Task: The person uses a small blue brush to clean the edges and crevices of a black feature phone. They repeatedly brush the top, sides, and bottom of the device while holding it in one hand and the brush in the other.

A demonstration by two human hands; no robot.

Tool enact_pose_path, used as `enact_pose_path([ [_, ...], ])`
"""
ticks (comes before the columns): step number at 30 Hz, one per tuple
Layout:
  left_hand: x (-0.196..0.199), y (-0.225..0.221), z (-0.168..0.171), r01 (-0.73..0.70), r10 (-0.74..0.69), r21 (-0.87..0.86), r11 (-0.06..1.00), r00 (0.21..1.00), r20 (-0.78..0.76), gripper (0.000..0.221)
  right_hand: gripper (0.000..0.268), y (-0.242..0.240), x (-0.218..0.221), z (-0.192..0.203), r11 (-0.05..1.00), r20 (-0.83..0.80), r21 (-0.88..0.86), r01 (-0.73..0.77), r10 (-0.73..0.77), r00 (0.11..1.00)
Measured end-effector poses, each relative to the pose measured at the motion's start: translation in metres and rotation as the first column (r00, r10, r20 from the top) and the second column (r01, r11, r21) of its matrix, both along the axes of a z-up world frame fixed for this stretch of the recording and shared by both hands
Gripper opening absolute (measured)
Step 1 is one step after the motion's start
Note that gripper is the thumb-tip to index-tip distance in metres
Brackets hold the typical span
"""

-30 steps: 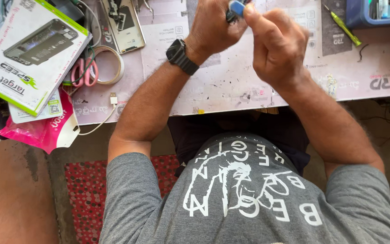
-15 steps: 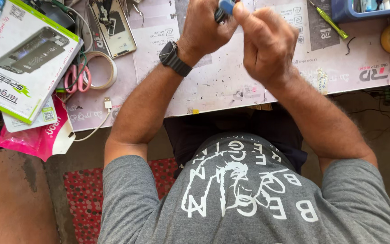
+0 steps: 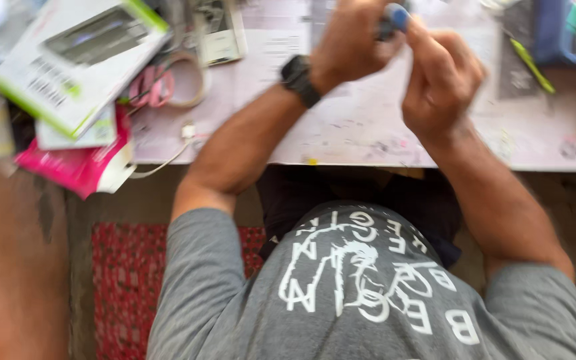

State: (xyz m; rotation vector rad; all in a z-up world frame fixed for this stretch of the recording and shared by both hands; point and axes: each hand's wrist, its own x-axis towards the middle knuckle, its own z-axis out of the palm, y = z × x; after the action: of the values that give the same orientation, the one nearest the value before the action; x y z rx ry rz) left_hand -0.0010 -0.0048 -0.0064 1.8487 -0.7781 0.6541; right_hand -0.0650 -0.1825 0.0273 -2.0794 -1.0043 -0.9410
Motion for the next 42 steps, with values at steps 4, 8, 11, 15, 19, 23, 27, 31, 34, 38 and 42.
enact_pose_path([
  [4, 0.002, 0.004, 0.0, -0.047, 0.046, 0.007, 0.999, 0.995, 0.085, 0.027, 0.028, 0.005, 0.0, -0.004, 0.999, 0.039, -0.02, 0.051, -0.05, 0.998],
  [8, 0.01, 0.001, 0.0, -0.05, 0.044, 0.062, 0.997, 0.994, 0.095, 0.023, 0.027, 0.0, 0.007, -0.006, 1.0, 0.033, -0.023, 0.018, -0.017, 0.999],
  [11, 0.008, 0.004, -0.004, -0.088, 0.08, 0.039, 0.995, 0.984, 0.159, 0.025, 0.028, 0.003, 0.0, -0.012, 1.0, 0.02, -0.004, 0.031, -0.031, 0.999],
  [15, 0.009, -0.002, -0.011, -0.025, 0.023, 0.018, 1.0, 0.995, 0.101, 0.027, 0.028, 0.001, 0.005, -0.007, 0.999, 0.014, -0.024, 0.021, -0.02, 1.0],
  [19, 0.011, 0.002, -0.014, -0.034, 0.041, 0.112, 0.993, 0.998, -0.057, 0.018, 0.028, -0.003, -0.002, 0.0, 0.997, 0.043, -0.065, 0.044, -0.041, 0.998],
  [23, 0.004, -0.003, 0.002, 0.002, -0.001, -0.01, 1.0, 0.992, 0.124, 0.025, 0.029, 0.002, -0.001, 0.003, 0.999, -0.004, -0.034, 0.018, -0.018, 1.0],
  [27, 0.004, 0.008, 0.007, 0.004, -0.007, 0.028, 1.0, 0.995, 0.097, 0.024, 0.029, -0.003, 0.0, -0.005, 1.0, 0.0, 0.01, -0.006, 0.006, 1.0],
  [31, 0.006, 0.001, 0.006, -0.026, 0.018, 0.045, 0.999, 0.985, 0.169, 0.024, 0.028, -0.003, 0.0, -0.013, 1.0, -0.049, 0.026, -0.004, 0.005, 0.999],
  [34, 0.006, 0.007, 0.002, -0.061, 0.052, 0.062, 0.996, 0.988, 0.149, 0.026, 0.027, -0.008, 0.003, -0.009, 1.0, -0.032, 0.012, 0.015, -0.015, 0.999],
  [38, 0.008, 0.001, -0.004, -0.01, 0.005, 0.031, 0.999, 0.99, 0.139, 0.026, 0.025, -0.005, 0.002, -0.014, 0.999, -0.054, 0.054, -0.003, 0.006, 0.999],
  [42, 0.009, 0.004, -0.008, -0.009, 0.005, 0.046, 0.999, 0.995, 0.1, 0.025, 0.025, 0.001, 0.013, -0.021, 0.998, 0.026, 0.058, -0.024, 0.023, 0.999],
])
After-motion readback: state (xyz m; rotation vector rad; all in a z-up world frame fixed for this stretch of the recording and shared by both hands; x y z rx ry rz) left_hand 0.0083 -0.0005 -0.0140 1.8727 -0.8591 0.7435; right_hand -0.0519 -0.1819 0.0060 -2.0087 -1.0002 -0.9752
